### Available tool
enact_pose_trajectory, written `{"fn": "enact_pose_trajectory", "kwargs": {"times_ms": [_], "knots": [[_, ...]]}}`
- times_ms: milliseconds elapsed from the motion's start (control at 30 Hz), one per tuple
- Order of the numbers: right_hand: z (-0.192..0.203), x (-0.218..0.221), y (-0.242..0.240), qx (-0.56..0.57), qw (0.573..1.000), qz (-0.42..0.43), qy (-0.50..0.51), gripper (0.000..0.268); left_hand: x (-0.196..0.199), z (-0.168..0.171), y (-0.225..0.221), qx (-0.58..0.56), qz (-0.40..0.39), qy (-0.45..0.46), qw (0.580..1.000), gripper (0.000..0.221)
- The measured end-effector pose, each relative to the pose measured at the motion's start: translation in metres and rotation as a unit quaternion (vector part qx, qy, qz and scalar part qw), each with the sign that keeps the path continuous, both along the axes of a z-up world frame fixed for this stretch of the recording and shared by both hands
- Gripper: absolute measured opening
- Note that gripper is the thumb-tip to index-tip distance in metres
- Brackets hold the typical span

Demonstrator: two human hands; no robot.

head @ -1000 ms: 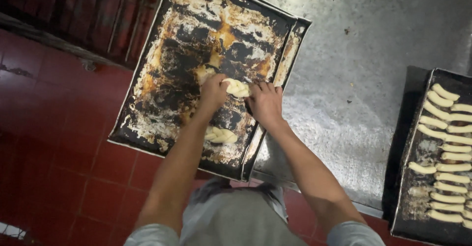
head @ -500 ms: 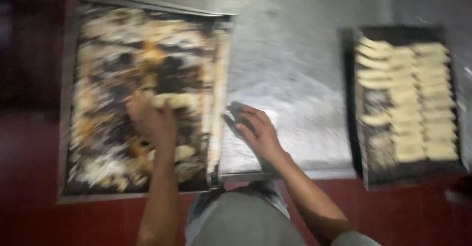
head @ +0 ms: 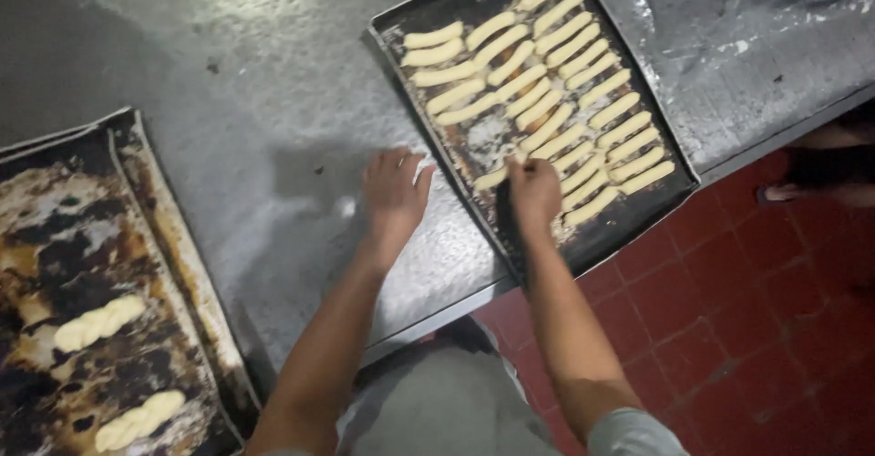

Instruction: Braiding strips of dough into small loaves and placing them on a baking tray.

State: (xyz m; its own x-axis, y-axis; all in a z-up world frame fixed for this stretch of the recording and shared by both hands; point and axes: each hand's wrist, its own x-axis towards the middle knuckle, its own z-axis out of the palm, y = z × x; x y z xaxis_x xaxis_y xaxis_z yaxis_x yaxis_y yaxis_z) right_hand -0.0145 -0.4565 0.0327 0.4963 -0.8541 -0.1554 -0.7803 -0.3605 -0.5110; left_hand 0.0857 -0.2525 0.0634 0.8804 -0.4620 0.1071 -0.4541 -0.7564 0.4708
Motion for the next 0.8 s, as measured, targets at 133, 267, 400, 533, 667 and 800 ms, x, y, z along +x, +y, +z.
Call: {"fn": "enact_pose_trajectory", "kwargs": {"times_ms": [133, 267, 400, 533, 667, 800], "knots": [[-0.019, -0.004, -0.004, 0.007, 0.985, 0.066, -0.161, 0.022, 0.037, -0.015, -0.069, 0.097, -0.005, -0.021, 0.995, 0.027], [0.043, 0.000, -0.018, 0.304, 0.904, 0.000, -0.301, 0.037, 0.051, -0.019, -0.094, 0.134, -0.004, -0.058, 0.989, 0.021], [0.080, 0.039, -0.049, 0.302, 0.926, 0.082, -0.209, 0.036, 0.026, 0.028, -0.075, -0.327, 0.025, 0.208, 0.921, 0.022], [-0.039, 0.118, -0.078, 0.009, 0.959, 0.260, -0.110, 0.033, -0.005, 0.079, -0.015, -0.525, 0.123, 0.348, 0.767, 0.018], [-0.032, 0.143, -0.048, -0.016, 0.956, 0.293, -0.027, 0.026, -0.026, -0.012, 0.092, -0.593, 0.209, 0.346, 0.697, 0.013], [0.049, 0.120, 0.023, 0.028, 0.901, 0.364, -0.234, 0.016, -0.059, 0.011, 0.165, -0.539, 0.322, 0.332, 0.704, 0.016]]}}
